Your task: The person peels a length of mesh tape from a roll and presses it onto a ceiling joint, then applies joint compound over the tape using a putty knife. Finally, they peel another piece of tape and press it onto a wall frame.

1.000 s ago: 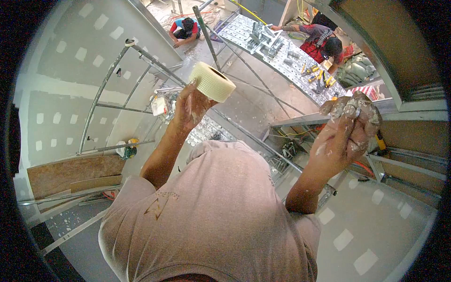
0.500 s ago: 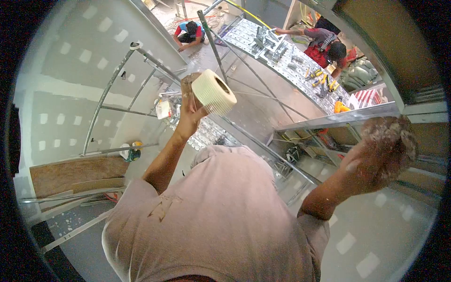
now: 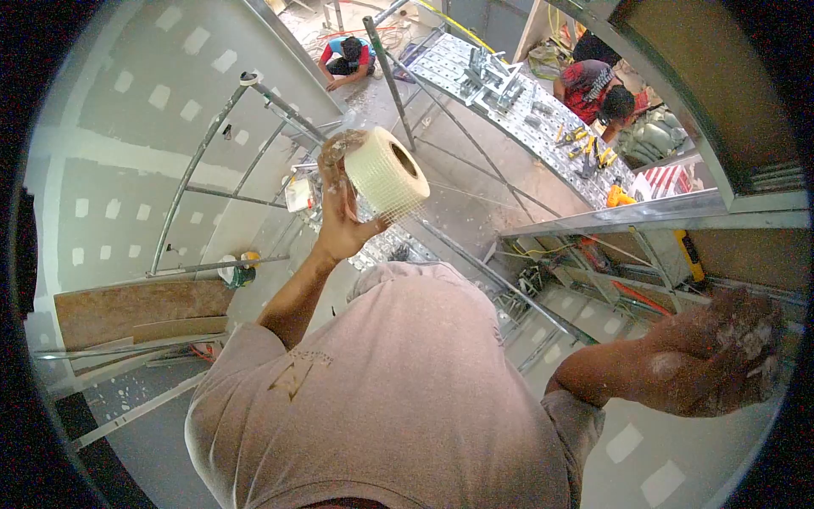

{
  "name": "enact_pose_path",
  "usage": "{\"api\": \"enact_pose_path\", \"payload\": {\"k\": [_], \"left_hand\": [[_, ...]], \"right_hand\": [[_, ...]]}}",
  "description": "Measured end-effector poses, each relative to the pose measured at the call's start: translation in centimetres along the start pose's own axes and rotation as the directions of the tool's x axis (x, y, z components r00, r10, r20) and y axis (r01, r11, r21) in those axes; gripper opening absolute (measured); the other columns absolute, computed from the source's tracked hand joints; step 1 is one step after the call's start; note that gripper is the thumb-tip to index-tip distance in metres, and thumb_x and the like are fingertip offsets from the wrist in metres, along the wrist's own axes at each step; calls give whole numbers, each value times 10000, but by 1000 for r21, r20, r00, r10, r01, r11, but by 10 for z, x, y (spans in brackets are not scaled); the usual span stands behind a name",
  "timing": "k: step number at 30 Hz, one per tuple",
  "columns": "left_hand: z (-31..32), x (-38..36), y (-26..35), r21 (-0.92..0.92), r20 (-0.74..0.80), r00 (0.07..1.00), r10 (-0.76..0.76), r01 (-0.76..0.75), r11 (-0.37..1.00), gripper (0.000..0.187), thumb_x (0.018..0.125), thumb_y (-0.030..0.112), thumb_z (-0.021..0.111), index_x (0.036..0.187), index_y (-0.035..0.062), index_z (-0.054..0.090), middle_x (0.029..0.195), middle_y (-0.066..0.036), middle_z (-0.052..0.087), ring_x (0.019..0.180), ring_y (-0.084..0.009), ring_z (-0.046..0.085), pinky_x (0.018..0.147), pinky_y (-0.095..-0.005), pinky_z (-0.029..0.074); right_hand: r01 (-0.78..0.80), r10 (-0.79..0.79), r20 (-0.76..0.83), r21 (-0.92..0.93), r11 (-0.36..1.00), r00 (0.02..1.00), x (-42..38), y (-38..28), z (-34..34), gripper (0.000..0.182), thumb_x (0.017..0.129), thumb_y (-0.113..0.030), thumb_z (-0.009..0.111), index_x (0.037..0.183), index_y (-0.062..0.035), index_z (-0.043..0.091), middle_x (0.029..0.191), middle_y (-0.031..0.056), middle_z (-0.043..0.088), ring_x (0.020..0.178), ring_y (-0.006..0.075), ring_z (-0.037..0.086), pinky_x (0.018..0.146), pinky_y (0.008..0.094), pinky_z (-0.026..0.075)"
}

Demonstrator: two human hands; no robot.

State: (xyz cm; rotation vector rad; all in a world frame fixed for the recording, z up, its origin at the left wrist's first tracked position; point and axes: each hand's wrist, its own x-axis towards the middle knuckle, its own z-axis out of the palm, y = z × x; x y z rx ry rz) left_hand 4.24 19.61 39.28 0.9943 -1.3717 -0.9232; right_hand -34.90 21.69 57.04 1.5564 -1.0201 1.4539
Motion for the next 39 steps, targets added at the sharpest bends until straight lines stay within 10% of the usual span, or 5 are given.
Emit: {"api": "enact_pose_path", "payload": {"k": [17, 23, 29, 31, 39], "left_hand": [[1, 2, 2, 112, 1, 990, 144, -143, 983, 1030, 637, 182, 915, 1491, 96, 345, 1434, -133, 293, 1403, -318, 385, 1161, -518, 420], [-1, 4, 18, 389, 74, 977, 198, -211, 897, 1029, 627, 206, 911, 1482, 86, 352, 1417, -172, 304, 1402, -351, 368, 1167, -518, 383], [-5, 3, 9, 460, 84, 951, 297, -302, 835, 1033, 613, 257, 908, 1476, 93, 364, 1390, -211, 352, 1376, -403, 361, 1136, -560, 378], [-5, 4, 15, 550, 102, 941, 323, -324, 770, 1006, 611, 262, 907, 1458, 88, 391, 1393, -218, 354, 1362, -421, 363, 1133, -569, 371], [-5, 0, 9, 502, 65, 932, 357, -339, 796, 954, 633, 301, 907, 1438, 113, 431, 1430, -226, 370, 1383, -425, 343, 1139, -569, 339]], "right_hand": [[84, -76, 38, -357, 930, 996, -2, 0, -15, 353, 940, 18, 641, 1278, 9, 538, 1191, 342, 630, 1049, 455, 675, 869, 483, 632], [-294, 618, -211, 734, 612, 758, 9, -20, -10, 301, 981, -52, 639, 1264, 20, 567, 1099, 282, 674, 941, 387, 706, 782, 452, 635], [166, -138, 93, -468, 868, 986, 10, -4, -23, 375, 898, -12, 674, 1245, 36, 539, 1057, 307, 662, 961, 421, 679, 838, 487, 616], [-157, 362, -179, 668, 727, 915, 3, 17, -26, 359, 909, -29, 686, 1235, 34, 549, 1043, 291, 668, 943, 406, 683, 816, 474, 610], [-177, 328, -219, 514, 839, 919, 6, 16, -25, 275, 927, -45, 684, 1169, 41, 585, 1055, 295, 673, 938, 390, 686, 811, 475, 582]]}}
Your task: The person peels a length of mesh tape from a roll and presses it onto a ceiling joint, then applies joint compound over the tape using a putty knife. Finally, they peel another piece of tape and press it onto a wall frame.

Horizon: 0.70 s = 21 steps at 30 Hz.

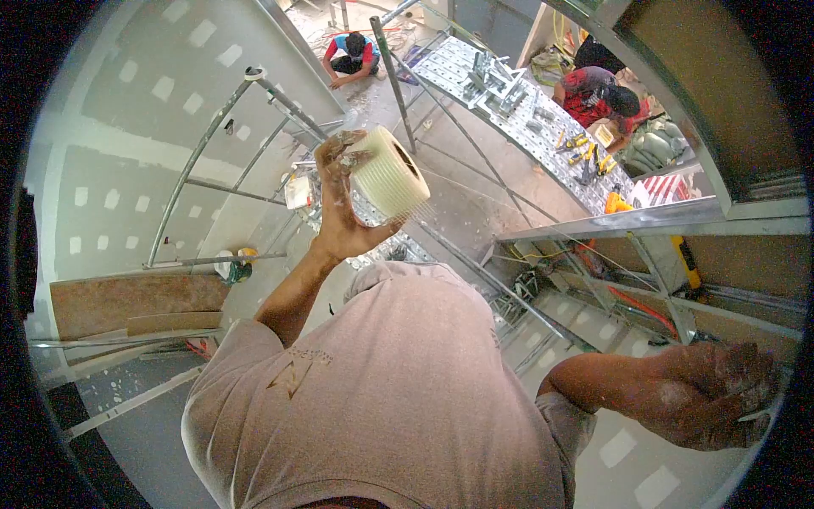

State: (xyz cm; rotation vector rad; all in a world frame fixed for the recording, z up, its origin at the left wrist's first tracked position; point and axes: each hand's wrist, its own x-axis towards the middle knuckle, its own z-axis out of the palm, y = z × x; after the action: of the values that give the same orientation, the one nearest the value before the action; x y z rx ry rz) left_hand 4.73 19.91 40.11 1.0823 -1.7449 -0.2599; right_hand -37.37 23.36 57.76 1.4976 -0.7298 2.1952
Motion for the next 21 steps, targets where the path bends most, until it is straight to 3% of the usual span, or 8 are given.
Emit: {"api": "enact_pose_path", "payload": {"k": [5, 7, 8, 9, 10, 13, 19, 21], "left_hand": [[-1, 4, 10, 20, 5, 999, 40, -40, 999, 904, 637, 218, 907, 1421, 137, 463, 1423, -241, 376, 1383, -434, 348, 1143, -567, 363], [-2, 4, 10, 53, 8, 997, 83, -83, 995, 881, 635, 183, 909, 1405, 133, 484, 1443, -249, 381, 1380, -441, 354, 1147, -565, 369], [-2, 4, 9, 52, 8, 997, 82, -83, 995, 881, 635, 183, 909, 1405, 133, 484, 1443, -249, 381, 1380, -441, 354, 1147, -565, 369], [-2, 3, 8, 68, 11, 995, 94, -95, 993, 874, 626, 180, 912, 1395, 140, 497, 1446, -242, 385, 1383, -448, 360, 1145, -563, 375], [-3, 2, 7, 85, 14, 994, 107, -108, 991, 868, 618, 176, 915, 1384, 146, 510, 1450, -236, 389, 1386, -455, 365, 1143, -561, 381], [-4, 0, 0, -59, 37, 988, 150, -148, 987, 867, 608, 173, 917, 1380, 154, 524, 1456, -220, 396, 1392, -450, 389, 1142, -558, 385], [-41, 1, -2, -427, 405, 914, 8, 181, 886, 924, 609, 228, 923, 1424, 145, 497, 1498, -179, 394, 1424, -364, 403, 1158, -506, 360], [-46, 1, 0, -665, 473, 880, -36, 383, 641, 1002, 586, 292, 929, 1448, 112, 450, 1512, -138, 412, 1427, -307, 405, 1167, -444, 344]], "right_hand": [[-77, 82, -17, 204, 976, 996, 3, -11, 12, 136, 987, -152, 683, 993, -20, 717, 1046, 224, 704, 907, 321, 709, 788, 421, 569], [111, -126, -5, -438, 892, 992, -1, -22, 29, 157, 1001, -180, 664, 959, -49, 740, 1040, 194, 714, 916, 288, 712, 795, 392, 566], [112, -126, -4, -438, 892, 992, 4, -19, 22, 157, 1001, -180, 664, 959, -49, 740, 1040, 194, 714, 916, 288, 712, 795, 392, 566], [497, -347, 363, -715, 491, 865, 12, -12, 6, 152, 1004, -171, 647, 1002, -48, 737, 1058, 188, 715, 940, 293, 708, 815, 404, 566], [748, -314, 727, -659, -74, 610, 18, -2, -8, 159, 1006, -161, 630, 1045, -48, 734, 1075, 182, 716, 964, 299, 704, 835, 416, 567], [602, -63, 662, -714, -358, 747, 3, 50, -39, 164, 1003, -154, 609, 1064, -63, 731, 1094, 147, 726, 999, 301, 697, 885, 434, 557], [780, -14, 788, -607, 153, 616, -29, 147, -56, 247, 1013, -154, 552, 1183, -22, 675, 1212, 153, 694, 997, 278, 699, 941, 400, 534], [-54, 494, 476, -678, 733, 727, -57, 183, -70, 315, 1015, -176, 562, 1271, -5, 632, 1290, 163, 656, 1097, 237, 668, 983, 376, 514]]}}
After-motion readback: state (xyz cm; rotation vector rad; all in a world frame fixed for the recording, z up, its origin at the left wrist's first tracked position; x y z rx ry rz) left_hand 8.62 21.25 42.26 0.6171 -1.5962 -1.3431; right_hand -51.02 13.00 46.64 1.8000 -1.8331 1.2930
